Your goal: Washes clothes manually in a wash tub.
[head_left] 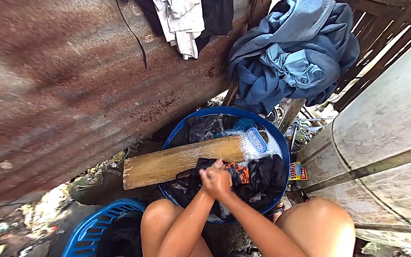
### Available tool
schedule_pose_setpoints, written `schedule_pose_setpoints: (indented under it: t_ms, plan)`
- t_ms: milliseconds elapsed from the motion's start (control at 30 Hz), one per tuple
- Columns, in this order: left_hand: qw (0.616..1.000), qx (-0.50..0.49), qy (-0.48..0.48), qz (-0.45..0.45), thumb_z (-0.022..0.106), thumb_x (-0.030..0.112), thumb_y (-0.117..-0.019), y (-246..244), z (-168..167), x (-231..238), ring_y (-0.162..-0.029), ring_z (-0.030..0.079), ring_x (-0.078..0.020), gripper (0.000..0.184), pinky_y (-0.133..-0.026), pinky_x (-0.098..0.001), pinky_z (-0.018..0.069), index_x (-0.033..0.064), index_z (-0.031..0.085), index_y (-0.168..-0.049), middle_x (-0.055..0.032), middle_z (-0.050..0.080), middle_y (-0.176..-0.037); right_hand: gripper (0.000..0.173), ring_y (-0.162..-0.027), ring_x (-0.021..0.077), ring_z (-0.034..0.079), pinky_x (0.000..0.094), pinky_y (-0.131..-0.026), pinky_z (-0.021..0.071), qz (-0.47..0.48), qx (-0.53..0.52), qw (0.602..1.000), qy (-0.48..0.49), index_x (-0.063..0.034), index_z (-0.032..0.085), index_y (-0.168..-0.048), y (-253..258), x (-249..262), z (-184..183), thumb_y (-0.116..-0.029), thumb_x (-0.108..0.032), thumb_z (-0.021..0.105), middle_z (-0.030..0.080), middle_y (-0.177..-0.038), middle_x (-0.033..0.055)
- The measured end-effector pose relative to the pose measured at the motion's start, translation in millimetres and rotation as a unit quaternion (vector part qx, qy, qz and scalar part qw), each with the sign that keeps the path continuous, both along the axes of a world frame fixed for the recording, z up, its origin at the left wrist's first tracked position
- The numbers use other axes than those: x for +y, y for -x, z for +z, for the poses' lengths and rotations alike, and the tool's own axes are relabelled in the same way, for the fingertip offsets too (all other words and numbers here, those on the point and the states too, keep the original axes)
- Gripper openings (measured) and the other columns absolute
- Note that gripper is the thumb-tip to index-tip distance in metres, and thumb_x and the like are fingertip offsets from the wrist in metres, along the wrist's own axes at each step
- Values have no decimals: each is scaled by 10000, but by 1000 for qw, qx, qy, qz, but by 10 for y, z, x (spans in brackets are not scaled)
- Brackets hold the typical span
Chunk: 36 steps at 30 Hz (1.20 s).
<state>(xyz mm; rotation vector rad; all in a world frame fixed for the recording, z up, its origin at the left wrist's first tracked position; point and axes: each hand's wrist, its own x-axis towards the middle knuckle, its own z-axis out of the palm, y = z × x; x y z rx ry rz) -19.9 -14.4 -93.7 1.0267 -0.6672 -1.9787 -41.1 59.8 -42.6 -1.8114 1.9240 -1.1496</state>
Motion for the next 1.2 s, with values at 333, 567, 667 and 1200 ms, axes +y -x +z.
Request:
schedule_pose_setpoints:
  t_ms: [333,567,667,1200]
  plan:
    - [709,-382,244,-541,602,151,-1026,-176,211,54,-1153,596,-339,323,-1044,-511,441,-98,608,-1233,-265,627,-1223,507,-1304,495,529,681,-1099,367,95,10,864,-494,108,587,-1319,1550,-123,-184,-1007,-281,677,580,-1341,353]
    - [507,-547,250,-618,585,153,-1005,-14,-216,401,-1331,508,-494,570,-1063,-688,397,-25,403,-1515,-314,533,-1423,584,-1508,506,248,772,-1123,220,51,168,824,-539,16,508,-1475,939,-22,-668,-926,-87,680,405,-1560,300]
    - [479,-564,263,-619,592,106,-992,-43,-239,463,-1336,502,-489,479,-1073,-675,395,-43,499,-1437,-303,538,-1423,526,-1462,520,345,721,-1183,181,56,160,834,-525,56,460,-1501,948,5,-786,-1003,-81,561,463,-1511,334]
    - [903,-245,259,-239,741,1,-895,-78,207,159,-1129,637,-209,476,-1029,-372,506,-88,555,-1324,-208,651,-1230,109,-762,74,612,272,-719,551,72,-366,916,-145,11,583,-1025,1123,-46,905,-1056,-49,498,616,-877,30]
